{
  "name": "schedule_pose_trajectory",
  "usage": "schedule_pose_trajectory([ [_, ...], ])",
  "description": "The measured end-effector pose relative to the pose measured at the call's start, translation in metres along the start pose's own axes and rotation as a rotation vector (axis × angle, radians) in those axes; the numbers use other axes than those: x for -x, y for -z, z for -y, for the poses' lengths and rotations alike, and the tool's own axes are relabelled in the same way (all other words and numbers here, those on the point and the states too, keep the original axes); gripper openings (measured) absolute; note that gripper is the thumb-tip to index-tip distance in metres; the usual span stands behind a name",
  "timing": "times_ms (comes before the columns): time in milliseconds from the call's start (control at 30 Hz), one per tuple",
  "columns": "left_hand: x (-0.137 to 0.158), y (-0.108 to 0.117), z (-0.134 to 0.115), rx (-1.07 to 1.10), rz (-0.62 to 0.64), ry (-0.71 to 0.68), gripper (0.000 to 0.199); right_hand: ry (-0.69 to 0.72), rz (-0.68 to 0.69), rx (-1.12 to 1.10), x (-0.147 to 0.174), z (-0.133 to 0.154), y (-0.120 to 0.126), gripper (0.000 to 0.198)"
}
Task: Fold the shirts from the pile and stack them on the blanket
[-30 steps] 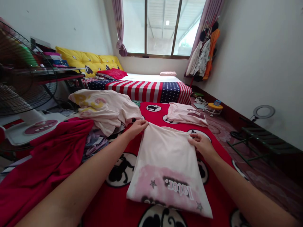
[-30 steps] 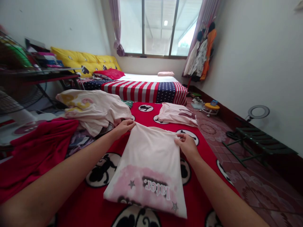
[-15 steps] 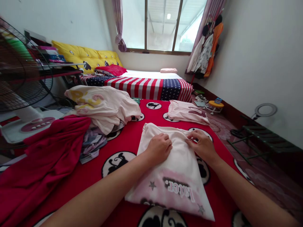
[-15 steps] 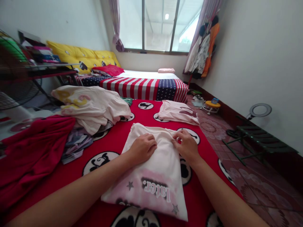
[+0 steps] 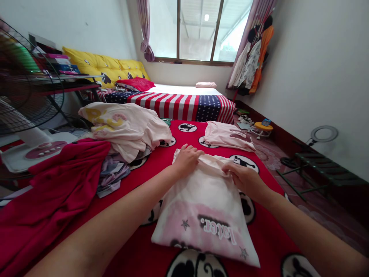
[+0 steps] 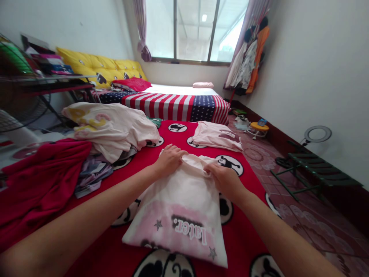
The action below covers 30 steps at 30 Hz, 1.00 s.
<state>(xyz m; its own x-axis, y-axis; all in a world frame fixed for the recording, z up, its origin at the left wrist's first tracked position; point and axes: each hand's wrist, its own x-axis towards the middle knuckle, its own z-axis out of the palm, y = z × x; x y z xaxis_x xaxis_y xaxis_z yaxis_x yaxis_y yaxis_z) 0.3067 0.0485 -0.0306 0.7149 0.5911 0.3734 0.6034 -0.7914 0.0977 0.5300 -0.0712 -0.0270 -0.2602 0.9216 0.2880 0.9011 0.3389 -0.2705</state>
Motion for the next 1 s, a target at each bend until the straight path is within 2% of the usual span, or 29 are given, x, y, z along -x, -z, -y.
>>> schedule_pose_trajectory([
  [133, 0.006, -0.003, 0.003, 0.041, -0.080, 0.002, 0.025, -0.046, 0.082, 0.100, -0.012, -0.009, 0.006, 0.027],
  [367, 0.017, -0.013, 0.004, 0.058, -0.154, 0.046, 0.014, -0.006, 0.212, 0.196, -0.022, -0.012, 0.018, 0.021],
  [433, 0.018, -0.013, 0.004, 0.042, -0.164, 0.038, 0.013, -0.047, 0.124, 0.236, -0.024, -0.016, 0.020, 0.016],
  [533, 0.018, -0.014, 0.003, 0.002, -0.168, 0.035, 0.011, -0.211, -0.187, 0.243, -0.026, -0.027, 0.019, 0.008],
  [567, 0.017, -0.014, 0.003, -0.010, -0.164, 0.041, 0.011, -0.275, -0.249, 0.232, -0.026, -0.030, 0.017, 0.007],
  [633, 0.014, -0.013, 0.003, -0.019, -0.145, 0.059, 0.012, -0.370, -0.287, 0.226, -0.025, -0.029, 0.012, 0.006],
  [700, 0.009, -0.011, 0.004, -0.011, -0.150, 0.095, 0.015, -0.360, -0.319, 0.234, -0.022, -0.018, 0.006, 0.009],
  [767, 0.004, -0.007, 0.005, 0.004, -0.193, 0.146, 0.024, -0.205, -0.362, 0.201, -0.018, 0.001, -0.001, 0.019],
  [800, 0.002, -0.005, 0.006, 0.016, -0.223, 0.174, 0.028, -0.091, -0.333, 0.167, -0.016, 0.011, -0.005, 0.024],
  [867, 0.003, 0.001, 0.006, 0.062, -0.270, 0.209, 0.027, 0.081, -0.161, 0.112, -0.012, 0.026, -0.014, 0.036],
  [933, 0.010, 0.006, 0.007, 0.142, -0.266, 0.195, 0.022, 0.098, 0.049, 0.096, -0.010, 0.031, -0.026, 0.050],
  [1000, 0.024, 0.006, 0.008, 0.205, -0.176, 0.122, 0.026, 0.018, 0.171, 0.103, -0.010, 0.027, -0.037, 0.058],
])
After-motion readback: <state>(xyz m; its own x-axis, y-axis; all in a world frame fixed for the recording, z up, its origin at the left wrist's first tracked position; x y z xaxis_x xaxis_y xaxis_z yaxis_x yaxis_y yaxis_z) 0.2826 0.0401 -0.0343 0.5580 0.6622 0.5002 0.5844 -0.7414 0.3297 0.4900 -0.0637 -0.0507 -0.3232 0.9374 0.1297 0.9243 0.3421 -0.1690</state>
